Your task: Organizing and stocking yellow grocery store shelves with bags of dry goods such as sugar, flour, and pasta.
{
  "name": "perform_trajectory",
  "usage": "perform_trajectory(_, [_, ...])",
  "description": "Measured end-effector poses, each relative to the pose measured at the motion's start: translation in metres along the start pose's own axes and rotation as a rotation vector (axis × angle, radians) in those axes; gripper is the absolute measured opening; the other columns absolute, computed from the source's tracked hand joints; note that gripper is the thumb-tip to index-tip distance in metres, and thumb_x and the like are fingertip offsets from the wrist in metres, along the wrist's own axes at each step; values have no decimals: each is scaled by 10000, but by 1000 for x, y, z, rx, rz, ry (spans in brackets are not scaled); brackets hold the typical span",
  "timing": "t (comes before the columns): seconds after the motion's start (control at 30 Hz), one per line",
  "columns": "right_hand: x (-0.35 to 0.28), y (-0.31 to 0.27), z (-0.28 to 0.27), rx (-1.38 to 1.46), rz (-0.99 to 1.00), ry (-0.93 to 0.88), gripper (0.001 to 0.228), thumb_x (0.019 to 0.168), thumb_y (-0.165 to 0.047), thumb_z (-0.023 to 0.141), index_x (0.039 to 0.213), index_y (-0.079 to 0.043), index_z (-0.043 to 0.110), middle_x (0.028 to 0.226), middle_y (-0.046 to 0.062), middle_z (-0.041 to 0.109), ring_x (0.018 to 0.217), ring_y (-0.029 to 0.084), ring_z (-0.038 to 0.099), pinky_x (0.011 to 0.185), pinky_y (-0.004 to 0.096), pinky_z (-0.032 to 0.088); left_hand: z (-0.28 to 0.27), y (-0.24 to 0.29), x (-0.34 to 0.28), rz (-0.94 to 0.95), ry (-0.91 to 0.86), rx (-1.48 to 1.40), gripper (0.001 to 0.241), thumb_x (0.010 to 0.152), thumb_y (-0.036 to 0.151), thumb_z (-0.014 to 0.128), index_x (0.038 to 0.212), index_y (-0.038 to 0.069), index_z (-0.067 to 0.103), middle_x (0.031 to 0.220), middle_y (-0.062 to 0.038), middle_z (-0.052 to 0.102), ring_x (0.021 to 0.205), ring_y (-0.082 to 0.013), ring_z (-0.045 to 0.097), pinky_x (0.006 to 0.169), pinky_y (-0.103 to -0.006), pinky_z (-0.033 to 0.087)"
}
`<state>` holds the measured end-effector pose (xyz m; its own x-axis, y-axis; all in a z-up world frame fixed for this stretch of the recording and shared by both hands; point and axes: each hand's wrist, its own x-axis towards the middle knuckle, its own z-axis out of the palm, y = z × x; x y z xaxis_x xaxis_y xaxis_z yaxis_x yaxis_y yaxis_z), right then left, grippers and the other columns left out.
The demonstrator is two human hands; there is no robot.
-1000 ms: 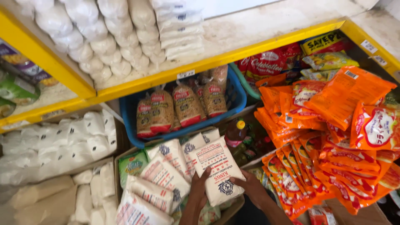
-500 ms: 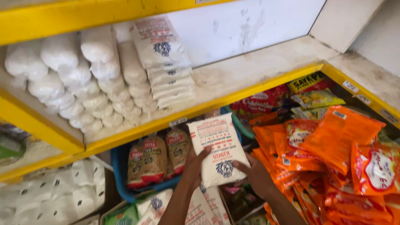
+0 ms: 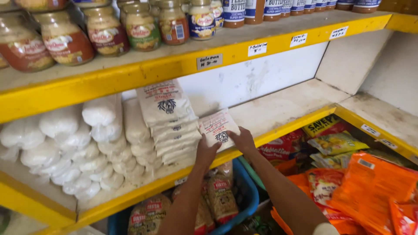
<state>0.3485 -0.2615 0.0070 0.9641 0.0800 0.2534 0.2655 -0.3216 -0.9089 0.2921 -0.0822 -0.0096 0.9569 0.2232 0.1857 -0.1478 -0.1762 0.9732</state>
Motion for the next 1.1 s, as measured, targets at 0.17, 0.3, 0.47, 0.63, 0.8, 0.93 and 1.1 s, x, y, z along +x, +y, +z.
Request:
perform_trajectory(0.17, [62, 42, 39, -401, 25, -123, 598, 890, -507, 722, 1227, -13, 705, 1144, 238, 718, 1075, 363, 678, 909, 451, 523, 19, -26, -7, 60, 47, 528, 893, 855, 193, 782, 1539, -52, 265, 1495, -332, 326, 1378, -473, 369, 1152, -509, 333])
perform_trajectory(0.3, [68, 44, 52, -654, -99, -55, 566, 890, -517, 726, 1260, -90, 688, 1259, 233, 593, 1167, 442, 533, 1001, 524, 443, 28, -2, -23, 154, 98, 725, 769, 856, 101, 701, 1489, -95, 310, 1615, -329, 150, 1378, -533, 317, 1139, -539, 278])
perform_trajectory(0.47, [36, 11, 41, -458, -282, 152, 669, 796, -398, 801, 1288, 5, 594, 1186, 227, 595, 1112, 436, 536, 946, 514, 456, 32, 4, -19, 60, 140, 735, 727, 836, 23, 613, 1510, -58, 352, 1663, -264, 221, 1389, -466, 399, 1161, -493, 341])
perform_trajectory(0.63, [29, 27, 39, -501, -387, 87, 369, 965, -241, 652, 1314, -123, 670, 1270, 141, 642, 1190, 364, 573, 1032, 490, 459, 26, -5, -24, 91, 173, 704, 726, 848, 83, 620, 1499, -95, 353, 1614, -280, 260, 1380, -474, 395, 1152, -503, 338])
perform_trajectory(0.8, [18, 52, 36, -460, -736, 143, 590, 941, -188, 667, 1471, 21, 510, 1374, 288, 550, 1259, 468, 491, 1076, 511, 393, 8, -26, -80, 423, 166, 473, 574, 915, 156, 702, 1422, -58, 539, 1569, -301, 385, 1421, -471, 396, 1138, -496, 365])
perform_trajectory(0.93, [18, 69, 29, -400, -588, 79, 656, 923, -205, 686, 1509, 6, 483, 1475, 287, 488, 1366, 454, 426, 1146, 513, 332, -15, -56, -182, 142, 115, 101, 449, 927, 164, 661, 1331, -25, 621, 1328, -203, 626, 1212, -293, 615, 1015, -395, 494])
perform_trajectory(1.1, [-61, 11, 15, -312, -391, -55, 673, 931, -315, 754, 1502, -68, 498, 1569, 258, 411, 1482, 406, 340, 1212, 504, 287, -38, -92, -344, -488, -55, -223, 352, 981, 320, 662, 1226, 68, 691, 1105, -59, 772, 986, -158, 755, 865, -296, 584])
